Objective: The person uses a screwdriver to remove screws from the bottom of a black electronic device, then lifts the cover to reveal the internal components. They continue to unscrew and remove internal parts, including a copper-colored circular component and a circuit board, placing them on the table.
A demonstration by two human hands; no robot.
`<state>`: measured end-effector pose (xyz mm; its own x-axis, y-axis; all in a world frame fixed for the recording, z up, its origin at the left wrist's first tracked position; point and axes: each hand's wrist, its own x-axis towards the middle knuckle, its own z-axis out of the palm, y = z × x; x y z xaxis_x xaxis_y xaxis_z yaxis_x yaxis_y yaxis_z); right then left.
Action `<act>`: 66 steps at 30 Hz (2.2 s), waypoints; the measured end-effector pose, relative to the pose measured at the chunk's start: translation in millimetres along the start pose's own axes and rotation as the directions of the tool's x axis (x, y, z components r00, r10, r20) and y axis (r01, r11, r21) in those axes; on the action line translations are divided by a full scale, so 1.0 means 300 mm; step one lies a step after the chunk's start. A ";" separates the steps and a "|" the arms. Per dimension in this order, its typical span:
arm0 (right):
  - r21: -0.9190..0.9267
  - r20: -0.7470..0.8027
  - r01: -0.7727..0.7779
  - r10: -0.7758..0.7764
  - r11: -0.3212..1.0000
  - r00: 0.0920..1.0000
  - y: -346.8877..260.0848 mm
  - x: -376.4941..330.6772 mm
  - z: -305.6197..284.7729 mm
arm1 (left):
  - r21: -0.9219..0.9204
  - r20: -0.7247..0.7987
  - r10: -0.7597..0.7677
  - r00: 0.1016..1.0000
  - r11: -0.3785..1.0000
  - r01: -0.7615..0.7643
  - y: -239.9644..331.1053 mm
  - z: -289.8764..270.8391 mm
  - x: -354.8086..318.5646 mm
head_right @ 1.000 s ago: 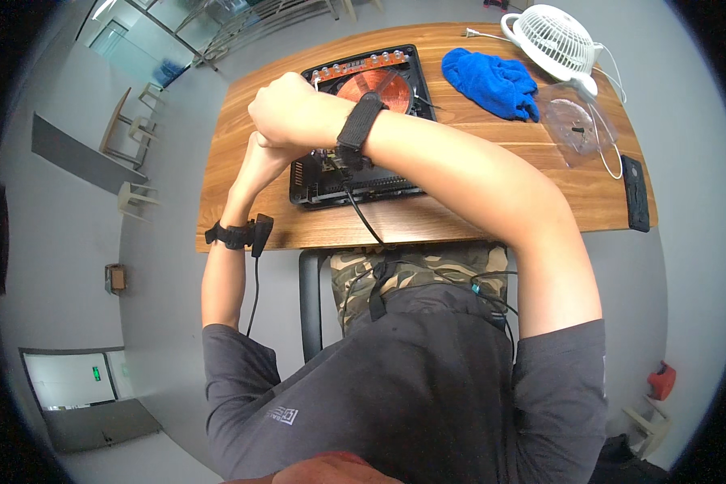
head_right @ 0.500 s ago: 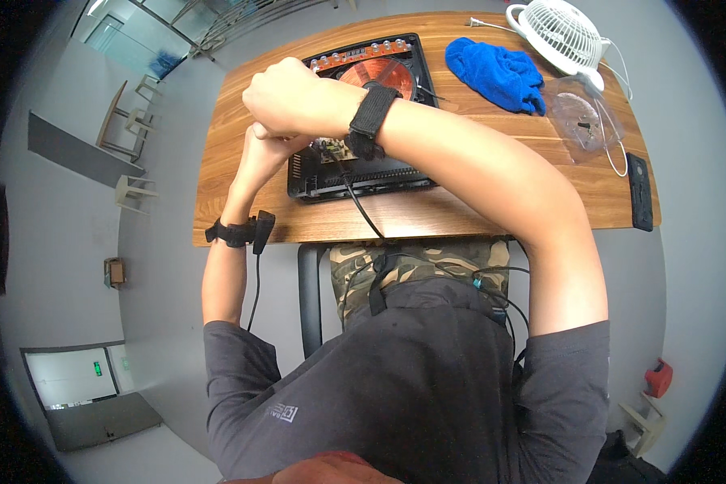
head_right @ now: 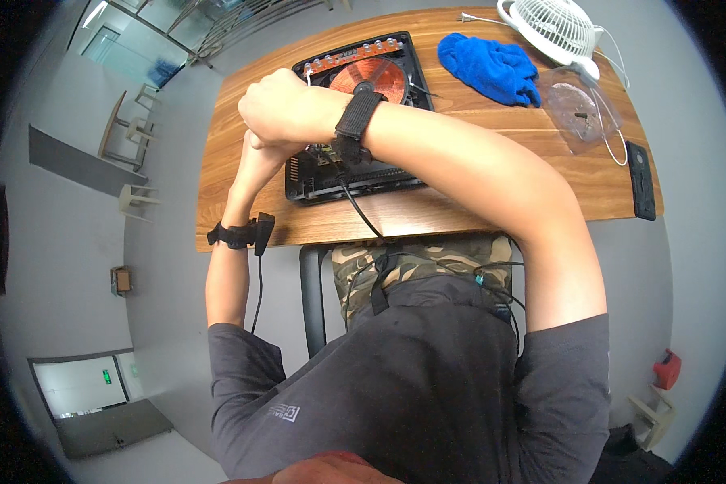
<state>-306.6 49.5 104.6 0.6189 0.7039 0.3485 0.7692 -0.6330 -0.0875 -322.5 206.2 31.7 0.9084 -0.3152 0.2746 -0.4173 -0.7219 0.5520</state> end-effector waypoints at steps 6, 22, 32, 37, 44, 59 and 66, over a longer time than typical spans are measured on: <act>0.155 0.098 -0.073 0.058 0.985 0.993 0.023 -0.025 0.006 | -0.183 0.167 -0.096 0.981 0.975 0.127 0.027 -0.039 -0.028; 0.260 -0.107 -0.079 0.110 0.962 0.988 0.056 -0.032 0.069 | 0.027 0.025 -0.026 0.999 0.999 0.025 -0.010 -0.020 0.000; 0.277 -0.054 -0.100 0.119 0.956 0.991 0.043 -0.021 0.019 | 0.038 0.129 -0.071 0.989 0.997 0.066 0.045 -0.058 -0.042; 0.282 -0.074 -0.127 0.154 0.951 0.985 0.039 -0.007 -0.046 | 0.047 0.264 -0.049 0.963 0.998 0.038 -0.030 -0.048 -0.070; 0.318 -0.183 -0.099 0.164 0.943 0.969 0.033 0.018 -0.068 | 0.066 0.146 -0.043 0.988 0.997 0.034 -0.023 -0.012 -0.070; 0.388 -0.213 -0.182 0.281 0.903 0.936 0.061 0.020 -0.093 | -0.098 0.071 -0.225 0.972 0.968 0.231 -0.049 -0.050 -0.064; 0.463 -0.243 -0.230 0.372 0.856 0.896 0.095 0.019 -0.105 | -0.014 -0.020 -0.228 0.973 0.974 0.228 -0.082 -0.127 -0.037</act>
<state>-286.0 25.4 133.4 0.8018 0.3168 0.5067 0.5900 -0.5544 -0.5870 -323.2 250.8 45.0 0.9791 -0.1296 0.1569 -0.1994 -0.7660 0.6112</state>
